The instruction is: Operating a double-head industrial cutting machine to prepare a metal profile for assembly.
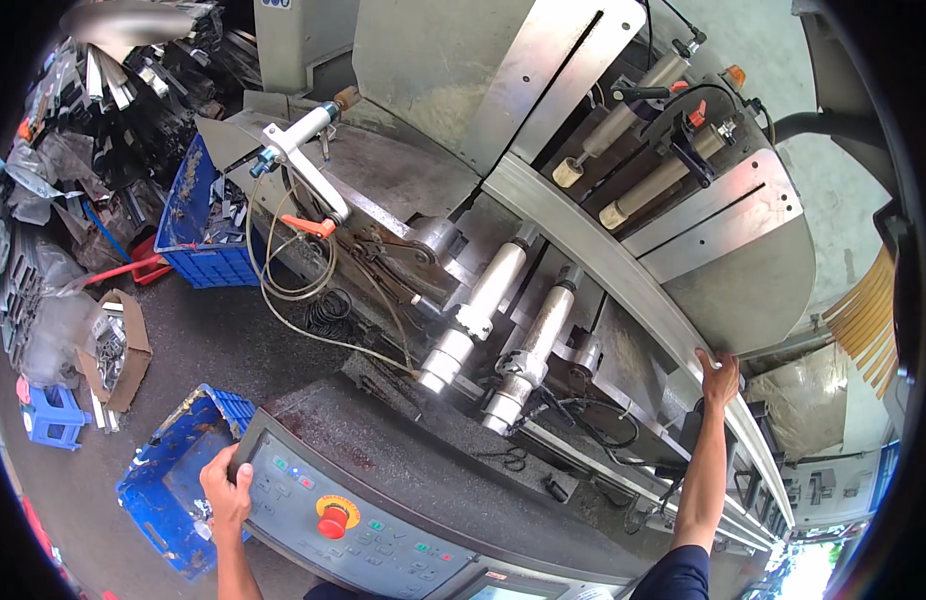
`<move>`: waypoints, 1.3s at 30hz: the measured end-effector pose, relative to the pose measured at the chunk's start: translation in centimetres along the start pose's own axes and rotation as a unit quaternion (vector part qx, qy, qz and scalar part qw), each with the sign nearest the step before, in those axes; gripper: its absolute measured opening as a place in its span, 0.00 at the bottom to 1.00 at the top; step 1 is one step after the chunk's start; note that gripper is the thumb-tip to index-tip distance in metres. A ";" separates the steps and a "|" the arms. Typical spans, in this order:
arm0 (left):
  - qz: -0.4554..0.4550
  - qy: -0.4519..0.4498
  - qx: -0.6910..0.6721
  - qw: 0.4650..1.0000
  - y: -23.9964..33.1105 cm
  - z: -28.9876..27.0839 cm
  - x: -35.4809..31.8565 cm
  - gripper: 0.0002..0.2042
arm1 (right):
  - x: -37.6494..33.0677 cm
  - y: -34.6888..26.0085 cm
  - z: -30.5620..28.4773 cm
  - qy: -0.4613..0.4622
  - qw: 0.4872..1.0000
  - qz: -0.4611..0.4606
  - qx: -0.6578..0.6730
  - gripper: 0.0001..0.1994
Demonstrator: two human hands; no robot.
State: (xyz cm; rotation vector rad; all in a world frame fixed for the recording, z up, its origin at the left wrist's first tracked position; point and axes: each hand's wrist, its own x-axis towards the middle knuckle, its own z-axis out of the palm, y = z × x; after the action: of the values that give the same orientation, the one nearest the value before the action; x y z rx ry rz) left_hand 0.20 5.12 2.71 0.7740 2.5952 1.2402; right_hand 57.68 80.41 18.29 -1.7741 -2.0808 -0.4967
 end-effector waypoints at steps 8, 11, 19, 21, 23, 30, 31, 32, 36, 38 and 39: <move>-0.006 -0.003 -0.010 1.000 0.3 -0.1 -0.3 0.39 | 2.1 -6.3 1.2 0.010 0.984 -0.152 0.089 0.25; -0.006 -0.008 -0.006 1.000 0.2 -0.7 -0.3 0.39 | 2.7 -7.1 0.4 0.005 0.985 -0.154 0.073 0.25; -0.011 -0.017 -0.007 1.000 0.7 -0.7 -0.2 0.40 | 3.3 -6.7 0.4 -0.016 0.987 -0.154 0.044 0.28; 0.000 -0.008 -0.018 1.000 0.7 -0.5 0.0 0.41 | 3.4 -6.4 0.5 -0.019 0.987 -0.155 0.041 0.28; -0.001 -0.012 -0.018 1.000 0.6 -0.4 -0.2 0.41 | 3.8 -6.2 0.4 -0.024 0.987 -0.153 0.038 0.28; 0.005 -0.010 -0.023 1.000 0.1 -0.2 -0.4 0.41 | 3.5 -6.5 0.8 -0.018 0.986 -0.147 0.081 0.27; 0.007 -0.011 -0.023 1.000 0.3 0.0 -0.3 0.41 | 3.6 -6.2 0.8 -0.006 0.985 -0.149 0.086 0.27; 0.006 -0.012 -0.022 1.000 0.4 -0.2 -0.3 0.40 | 3.3 -6.5 1.0 0.003 0.984 -0.150 0.094 0.26; 0.015 -0.007 -0.015 1.000 -0.1 -0.3 -0.4 0.39 | 3.6 -7.5 0.3 -0.015 0.982 -0.166 0.093 0.26; 0.012 -0.009 -0.017 1.000 -0.1 -0.5 -0.4 0.39 | 3.5 -7.6 -0.2 -0.044 0.984 -0.159 0.064 0.25; 0.010 -0.014 -0.021 1.000 0.0 -0.4 -0.4 0.39 | 3.5 -7.5 -0.2 -0.044 0.984 -0.160 0.065 0.25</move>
State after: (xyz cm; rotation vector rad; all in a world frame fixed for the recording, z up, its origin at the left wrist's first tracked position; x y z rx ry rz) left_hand 0.34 4.64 2.94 0.8041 2.5383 1.2748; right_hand 49.77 82.24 19.92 -1.4183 -2.4158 -0.3630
